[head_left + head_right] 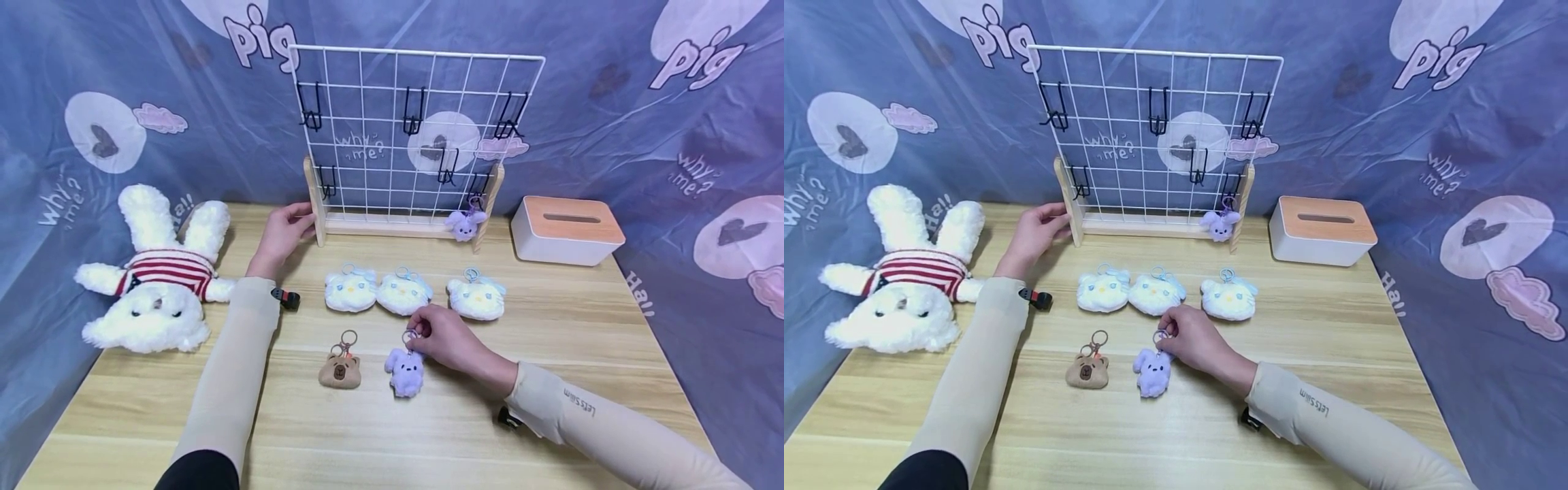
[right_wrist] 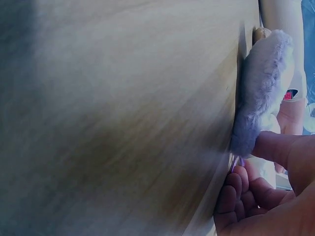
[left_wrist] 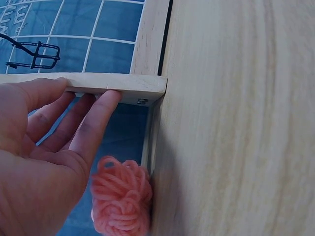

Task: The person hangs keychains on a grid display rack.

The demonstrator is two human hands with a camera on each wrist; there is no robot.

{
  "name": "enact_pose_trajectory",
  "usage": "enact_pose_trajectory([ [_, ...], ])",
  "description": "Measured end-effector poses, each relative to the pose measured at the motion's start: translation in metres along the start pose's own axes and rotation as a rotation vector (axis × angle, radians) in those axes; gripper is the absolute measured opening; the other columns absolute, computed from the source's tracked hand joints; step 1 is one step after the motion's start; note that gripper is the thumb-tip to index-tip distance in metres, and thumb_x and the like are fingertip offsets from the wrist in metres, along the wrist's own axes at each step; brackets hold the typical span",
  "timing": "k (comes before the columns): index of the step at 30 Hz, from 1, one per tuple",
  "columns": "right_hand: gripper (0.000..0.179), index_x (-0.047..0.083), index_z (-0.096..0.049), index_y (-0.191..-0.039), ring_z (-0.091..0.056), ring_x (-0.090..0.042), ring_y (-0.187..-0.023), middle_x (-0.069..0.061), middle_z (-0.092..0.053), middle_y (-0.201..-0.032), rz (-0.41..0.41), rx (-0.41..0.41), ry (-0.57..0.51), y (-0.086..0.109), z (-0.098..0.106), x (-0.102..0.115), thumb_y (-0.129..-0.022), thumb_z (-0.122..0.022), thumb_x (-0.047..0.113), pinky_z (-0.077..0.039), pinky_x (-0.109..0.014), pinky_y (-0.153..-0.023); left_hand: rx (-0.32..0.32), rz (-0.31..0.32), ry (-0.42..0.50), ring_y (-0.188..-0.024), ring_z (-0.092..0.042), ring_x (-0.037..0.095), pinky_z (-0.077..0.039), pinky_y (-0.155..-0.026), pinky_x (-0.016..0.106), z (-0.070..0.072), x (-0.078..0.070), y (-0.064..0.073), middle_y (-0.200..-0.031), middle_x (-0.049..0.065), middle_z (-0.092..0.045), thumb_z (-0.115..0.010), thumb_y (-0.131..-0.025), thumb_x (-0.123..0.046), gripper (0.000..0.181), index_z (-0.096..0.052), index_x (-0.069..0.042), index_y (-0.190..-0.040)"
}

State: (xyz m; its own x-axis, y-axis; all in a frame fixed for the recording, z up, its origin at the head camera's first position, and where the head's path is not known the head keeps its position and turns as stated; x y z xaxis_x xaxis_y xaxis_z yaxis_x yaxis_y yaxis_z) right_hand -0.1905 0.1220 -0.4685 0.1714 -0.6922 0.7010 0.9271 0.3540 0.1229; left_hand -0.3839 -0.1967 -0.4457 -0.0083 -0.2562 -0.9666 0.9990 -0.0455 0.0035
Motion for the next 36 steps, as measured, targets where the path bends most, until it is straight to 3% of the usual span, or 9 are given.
enact_pose_trajectory([
  [5, 0.023, 0.018, -0.071, -0.095, -0.061, -0.007, -0.077, 0.006, -0.068, -0.084, 0.094, -0.024, -0.03, -0.005, -0.007, -0.014, -0.087, -0.092, 0.011, -0.054, -0.021, -0.063, 0.003, 0.001, 0.006, -0.122, -0.074, 0.025, -0.068, -0.108, 0.028, -0.001, 0.0, 0.0, -0.154, 0.029, -0.064, -0.064, -0.114, -0.008, 0.045, -0.059, 0.005, -0.157],
  [9, 0.021, 0.02, -0.072, -0.093, -0.061, -0.006, -0.074, 0.009, -0.068, -0.081, 0.144, -0.004, -0.027, -0.007, -0.01, -0.02, -0.088, -0.092, 0.016, -0.053, -0.02, -0.061, 0.003, 0.002, 0.002, -0.125, -0.073, 0.03, -0.069, -0.105, 0.026, -0.001, 0.002, -0.001, -0.153, 0.029, -0.064, -0.063, -0.114, -0.009, 0.045, -0.059, 0.005, -0.157],
  [14, 0.015, 0.02, -0.076, -0.088, -0.061, -0.007, -0.075, 0.009, -0.07, -0.078, 0.07, 0.072, -0.061, 0.0, 0.002, -0.004, -0.095, -0.089, 0.021, -0.052, -0.02, -0.064, 0.001, 0.009, -0.004, -0.128, -0.073, 0.034, -0.069, -0.104, 0.024, -0.001, 0.005, -0.002, -0.153, 0.029, -0.065, -0.064, -0.114, -0.01, 0.045, -0.059, 0.005, -0.157],
  [19, 0.013, 0.017, -0.079, -0.089, -0.061, -0.008, -0.078, 0.007, -0.072, -0.081, 0.004, 0.11, -0.08, 0.003, 0.01, 0.003, -0.1, -0.086, 0.022, -0.05, -0.018, -0.067, 0.0, 0.0, -0.005, -0.119, -0.074, 0.026, -0.07, -0.102, 0.023, 0.0, 0.004, -0.002, -0.152, 0.03, -0.065, -0.064, -0.114, -0.01, 0.044, -0.06, 0.005, -0.156],
  [25, 0.009, 0.017, -0.082, -0.095, -0.062, -0.007, -0.081, 0.007, -0.074, -0.084, 0.022, 0.134, -0.103, 0.004, 0.009, 0.004, -0.103, -0.082, 0.022, -0.051, -0.017, -0.069, -0.008, -0.003, 0.001, -0.11, -0.073, 0.016, -0.071, -0.099, 0.023, 0.0, 0.003, -0.002, -0.15, 0.029, -0.066, -0.065, -0.114, -0.009, 0.043, -0.061, 0.006, -0.154],
  [36, 0.003, 0.021, -0.084, -0.102, -0.068, -0.01, -0.086, 0.007, -0.079, -0.092, 0.072, 0.114, -0.183, 0.009, 0.014, 0.01, -0.104, -0.081, 0.023, -0.058, -0.018, -0.072, 0.003, -0.011, 0.01, -0.117, -0.073, 0.023, -0.07, -0.103, 0.024, 0.0, 0.003, -0.002, -0.15, 0.03, -0.064, -0.063, -0.114, -0.008, 0.044, -0.059, 0.007, -0.155],
])
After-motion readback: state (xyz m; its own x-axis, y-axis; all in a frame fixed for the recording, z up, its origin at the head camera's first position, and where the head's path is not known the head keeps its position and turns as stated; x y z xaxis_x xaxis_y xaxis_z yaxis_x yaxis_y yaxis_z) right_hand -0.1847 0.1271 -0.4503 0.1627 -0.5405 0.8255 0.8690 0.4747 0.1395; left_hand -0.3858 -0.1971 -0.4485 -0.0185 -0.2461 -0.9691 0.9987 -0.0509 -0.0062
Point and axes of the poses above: each hand's wrist, its own y-axis away from the middle knuckle, its own z-axis out of the back of the hand, x = y × z, the point moved 8 cm from there along -y, towards the middle knuckle
